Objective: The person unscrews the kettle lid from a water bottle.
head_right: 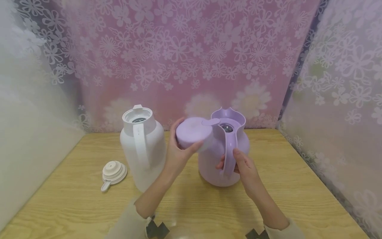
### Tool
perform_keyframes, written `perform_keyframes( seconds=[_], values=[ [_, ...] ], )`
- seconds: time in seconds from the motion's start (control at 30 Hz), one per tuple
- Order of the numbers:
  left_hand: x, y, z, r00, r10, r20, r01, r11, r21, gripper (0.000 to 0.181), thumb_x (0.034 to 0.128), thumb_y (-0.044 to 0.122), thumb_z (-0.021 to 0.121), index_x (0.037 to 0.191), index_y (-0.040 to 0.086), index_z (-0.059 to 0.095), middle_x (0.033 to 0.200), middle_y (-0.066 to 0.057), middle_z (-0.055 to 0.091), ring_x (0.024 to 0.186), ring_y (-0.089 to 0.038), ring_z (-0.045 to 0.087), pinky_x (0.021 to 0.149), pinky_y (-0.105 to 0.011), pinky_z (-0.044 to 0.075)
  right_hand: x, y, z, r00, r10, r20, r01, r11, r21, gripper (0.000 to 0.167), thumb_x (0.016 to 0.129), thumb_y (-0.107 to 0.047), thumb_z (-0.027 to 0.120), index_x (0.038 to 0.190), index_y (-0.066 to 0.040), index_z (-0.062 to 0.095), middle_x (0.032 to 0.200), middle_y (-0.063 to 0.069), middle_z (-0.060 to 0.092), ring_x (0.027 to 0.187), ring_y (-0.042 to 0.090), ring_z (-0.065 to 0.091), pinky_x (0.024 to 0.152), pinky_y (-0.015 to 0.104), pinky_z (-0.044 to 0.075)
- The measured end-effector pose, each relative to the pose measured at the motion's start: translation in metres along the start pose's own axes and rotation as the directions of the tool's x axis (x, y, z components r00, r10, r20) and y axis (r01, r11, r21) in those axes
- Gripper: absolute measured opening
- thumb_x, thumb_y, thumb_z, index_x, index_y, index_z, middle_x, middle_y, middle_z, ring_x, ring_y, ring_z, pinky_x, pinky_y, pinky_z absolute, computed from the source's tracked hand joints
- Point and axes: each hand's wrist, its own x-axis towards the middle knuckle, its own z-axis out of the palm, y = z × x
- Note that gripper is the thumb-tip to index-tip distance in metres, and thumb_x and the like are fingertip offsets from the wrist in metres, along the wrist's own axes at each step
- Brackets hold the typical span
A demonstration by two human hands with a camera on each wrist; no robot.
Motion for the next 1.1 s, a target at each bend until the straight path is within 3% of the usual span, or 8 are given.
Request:
perform_keyframes(
  seconds=[0.13,0.57,0.87,1.1],
  values=[
    [-0.006,-0.005,-0.004,1.000,0.006,0.020,-0.006,1.000,-0.029,0.079,0.0690,0.021,0.080,0.135,0.025,0.037,0.124,0.007,0.047,0.105,-0.013,0.051,0.083,-0.035,0.046,0.000,0.000,0.000,1.000,-0.004,0.001,0.004,1.000,0.001,0.047,0.103,-0.023,0.019,0.098,0.005,0.056,0.082,0.008,0.067,0.080,0.020,0.064,0.074,0.029,0.048],
    [-0.028,-0.020,-0.022,0.995,0.040,0.093,-0.029,0.993,-0.113,0.082,0.0716,0.022,0.079,0.138,0.013,0.032,0.129,-0.005,0.044,0.110,-0.019,0.048,0.089,-0.035,0.042,0.000,0.000,-0.001,0.999,-0.010,0.053,0.008,0.999,0.041,0.045,0.103,-0.023,0.018,0.097,-0.003,0.058,0.083,0.005,0.067,0.081,0.017,0.064,0.073,0.027,0.047],
    [-0.041,-0.029,-0.031,0.993,-0.006,0.114,0.020,0.992,-0.121,0.083,0.0708,0.020,0.079,0.138,0.006,0.033,0.130,-0.011,0.043,0.111,-0.022,0.048,0.091,-0.035,0.042,0.000,-0.001,-0.001,0.999,-0.007,0.047,0.005,0.999,0.044,0.045,0.103,-0.023,0.018,0.097,-0.005,0.059,0.083,0.005,0.067,0.081,0.017,0.064,0.073,0.027,0.048],
    [-0.049,-0.035,-0.038,0.989,-0.034,0.142,0.050,0.993,-0.111,0.080,0.0706,0.012,0.079,0.136,0.004,0.034,0.130,-0.011,0.043,0.114,-0.022,0.047,0.094,-0.034,0.040,0.000,-0.002,0.001,1.000,-0.003,0.017,0.002,1.000,0.014,0.047,0.103,-0.023,0.018,0.097,0.001,0.058,0.082,0.007,0.067,0.081,0.019,0.064,0.073,0.029,0.047]
  ],
)
